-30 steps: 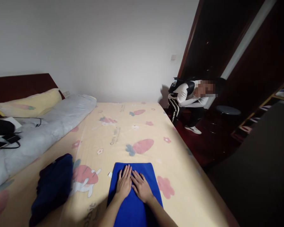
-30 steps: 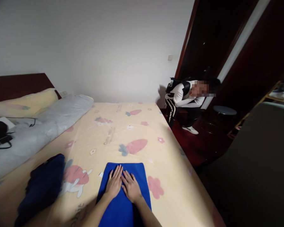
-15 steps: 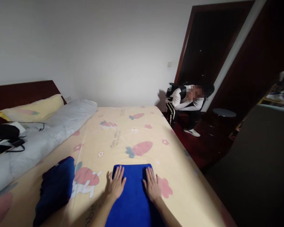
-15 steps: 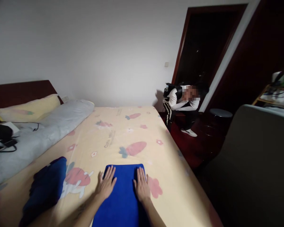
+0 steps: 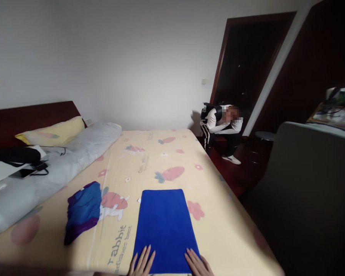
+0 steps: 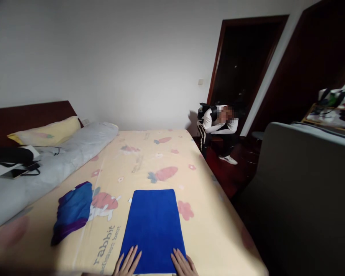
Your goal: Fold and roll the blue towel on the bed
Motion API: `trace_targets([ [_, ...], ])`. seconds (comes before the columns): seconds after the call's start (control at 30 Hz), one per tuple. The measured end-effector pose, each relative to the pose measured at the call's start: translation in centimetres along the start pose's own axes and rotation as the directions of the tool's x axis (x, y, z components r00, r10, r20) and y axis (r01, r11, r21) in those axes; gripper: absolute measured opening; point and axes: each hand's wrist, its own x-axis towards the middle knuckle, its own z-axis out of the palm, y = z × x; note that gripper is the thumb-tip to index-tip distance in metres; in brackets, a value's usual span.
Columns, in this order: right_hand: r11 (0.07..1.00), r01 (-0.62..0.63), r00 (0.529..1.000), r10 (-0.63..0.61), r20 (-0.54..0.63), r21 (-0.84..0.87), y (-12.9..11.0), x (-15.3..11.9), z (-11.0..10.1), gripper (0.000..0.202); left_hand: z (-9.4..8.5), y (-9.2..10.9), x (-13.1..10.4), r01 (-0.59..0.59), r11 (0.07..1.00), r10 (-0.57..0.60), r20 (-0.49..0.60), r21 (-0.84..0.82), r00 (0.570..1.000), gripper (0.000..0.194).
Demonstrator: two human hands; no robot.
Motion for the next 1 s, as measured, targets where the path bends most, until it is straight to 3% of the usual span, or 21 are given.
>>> trace_targets([
  [0.13,0.988,-0.124,0.99,0.116,0.086,0.096,0.0,-0.7,-2.4,0.052,-3.9,-4.6,0.5,-0.261,0.964,0.262,0.01,-0.044,0.965,0.078],
  [0.3,0.97,-0.187,0.976,0.165,0.139,0.158,0.3,-0.1,-2.8,0.038,-6.5,-7.2,0.3,-0.283,0.959,0.28,-0.097,-0.018,0.955,0.061],
  [0.5,0.937,-0.263,0.963,0.243,0.115,0.228,1.6,-0.1,-2.6,0.033,-8.3,-7.5,0.6,-0.115,0.97,0.116,-0.008,-0.216,0.993,0.038],
  [0.67,0.855,-0.411,0.91,0.364,0.198,0.317,1.4,0.1,-4.5,0.027,-9.2,-7.5,1.6,0.095,0.887,-0.04,0.128,-0.453,0.991,0.029],
  [0.77,0.782,-0.5,0.866,0.45,0.219,0.373,1.0,0.9,-5.5,0.025,-8.7,-7.6,2.0,0.244,0.771,-0.174,0.174,-0.588,0.969,0.019],
  [0.83,0.728,-0.543,0.838,0.504,0.21,0.419,0.8,1.7,-5.9,0.024,-7.9,-7.7,2.3,0.344,0.647,-0.257,0.23,-0.681,0.939,0.012],
  [0.93,0.614,-0.566,0.807,0.548,0.218,0.55,0.8,3.2,-6.0,0.031,-6.8,-8.0,3.0,0.465,0.469,-0.321,0.345,-0.751,0.882,0.029],
  [1.0,0.536,-0.568,0.796,0.549,0.254,0.624,0.9,4.3,-6.1,0.035,-6.4,-8.1,3.6,0.5,0.469,-0.379,0.346,-0.728,0.859,0.036],
])
